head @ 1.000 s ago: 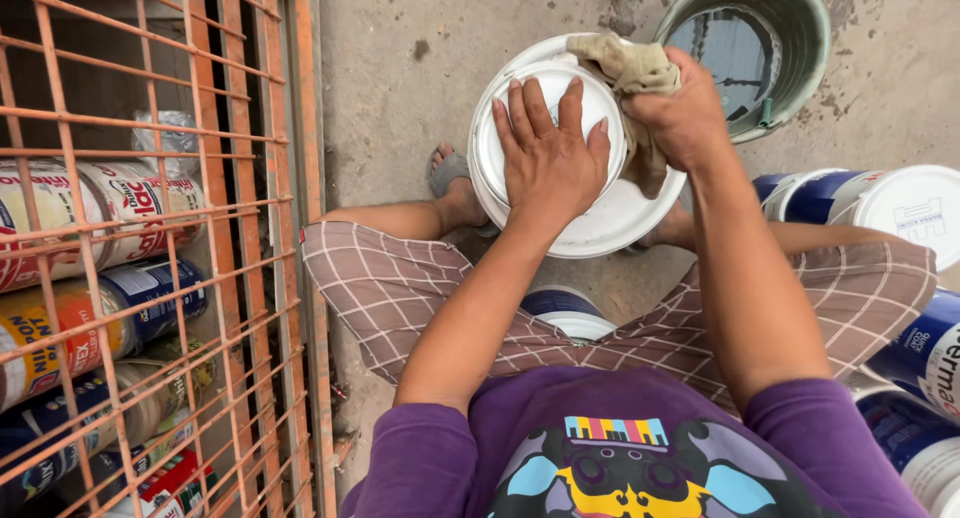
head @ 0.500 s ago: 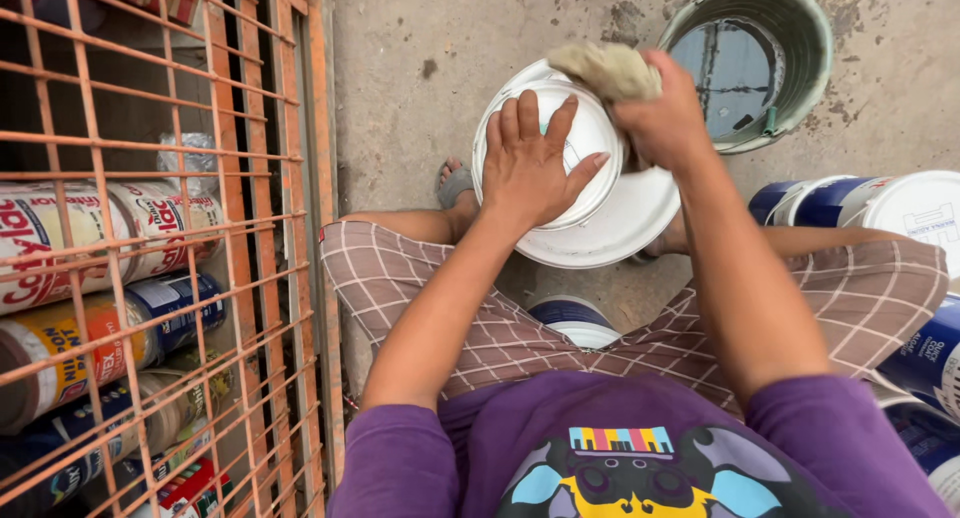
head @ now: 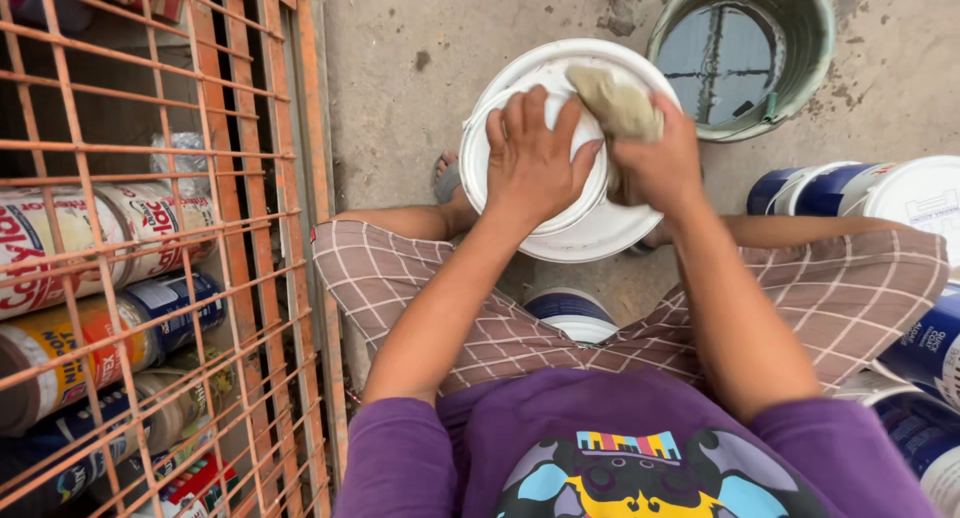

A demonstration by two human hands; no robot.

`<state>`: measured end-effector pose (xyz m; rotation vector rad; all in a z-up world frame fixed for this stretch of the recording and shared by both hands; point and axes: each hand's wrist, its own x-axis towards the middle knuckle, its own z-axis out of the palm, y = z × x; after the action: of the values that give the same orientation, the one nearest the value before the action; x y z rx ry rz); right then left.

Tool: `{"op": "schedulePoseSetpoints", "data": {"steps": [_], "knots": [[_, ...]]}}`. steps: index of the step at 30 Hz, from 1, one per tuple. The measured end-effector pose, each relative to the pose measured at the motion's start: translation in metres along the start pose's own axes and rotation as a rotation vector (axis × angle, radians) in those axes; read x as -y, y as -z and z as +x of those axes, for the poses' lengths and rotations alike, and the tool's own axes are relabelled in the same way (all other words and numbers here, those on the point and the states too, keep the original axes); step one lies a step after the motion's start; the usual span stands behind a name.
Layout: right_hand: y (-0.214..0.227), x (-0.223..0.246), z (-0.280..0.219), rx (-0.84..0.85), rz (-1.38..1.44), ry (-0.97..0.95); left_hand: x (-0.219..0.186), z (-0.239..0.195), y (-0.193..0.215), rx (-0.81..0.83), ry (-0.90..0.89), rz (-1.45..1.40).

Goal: The person wipes the lid and the outer surface of a white bucket using a cloth.

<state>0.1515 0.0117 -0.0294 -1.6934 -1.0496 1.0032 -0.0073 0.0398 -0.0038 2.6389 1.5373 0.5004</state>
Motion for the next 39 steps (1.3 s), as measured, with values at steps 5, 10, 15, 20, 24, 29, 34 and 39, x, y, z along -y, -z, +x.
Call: {"op": "schedulePoseSetpoints", "data": {"steps": [5,10,15,20,24,29,34,39], "knots": [[0.002,0.016,-0.028,-0.018,0.064,-0.155,-0.005,-0.002,0.029,-0.008,-0.040,-0.151],[-0.003,0.037,0.032,0.184,-0.062,-0.032,-0.002,-0.008,0.041,0.071,-0.048,-0.219],[0.003,0.030,-0.030,0.048,-0.212,-0.109,-0.004,-0.011,0.034,0.265,-0.045,-0.039],[-0.003,0.031,-0.024,-0.050,-0.071,-0.133,-0.022,-0.010,0.030,0.217,0.109,0.014],[0.001,0.048,0.020,0.183,0.061,-0.106,-0.037,-0.002,0.019,0.206,0.430,0.015],[0.002,0.035,-0.038,-0.020,-0.236,0.024,-0.040,-0.004,0.013,0.074,0.428,0.028],[-0.001,0.037,-0.025,-0.160,-0.254,-0.043,-0.030,-0.002,0.017,0.307,0.407,0.026],[0.007,0.065,0.028,0.253,-0.131,-0.118,-0.007,-0.008,0.016,0.126,0.090,0.142]]}}
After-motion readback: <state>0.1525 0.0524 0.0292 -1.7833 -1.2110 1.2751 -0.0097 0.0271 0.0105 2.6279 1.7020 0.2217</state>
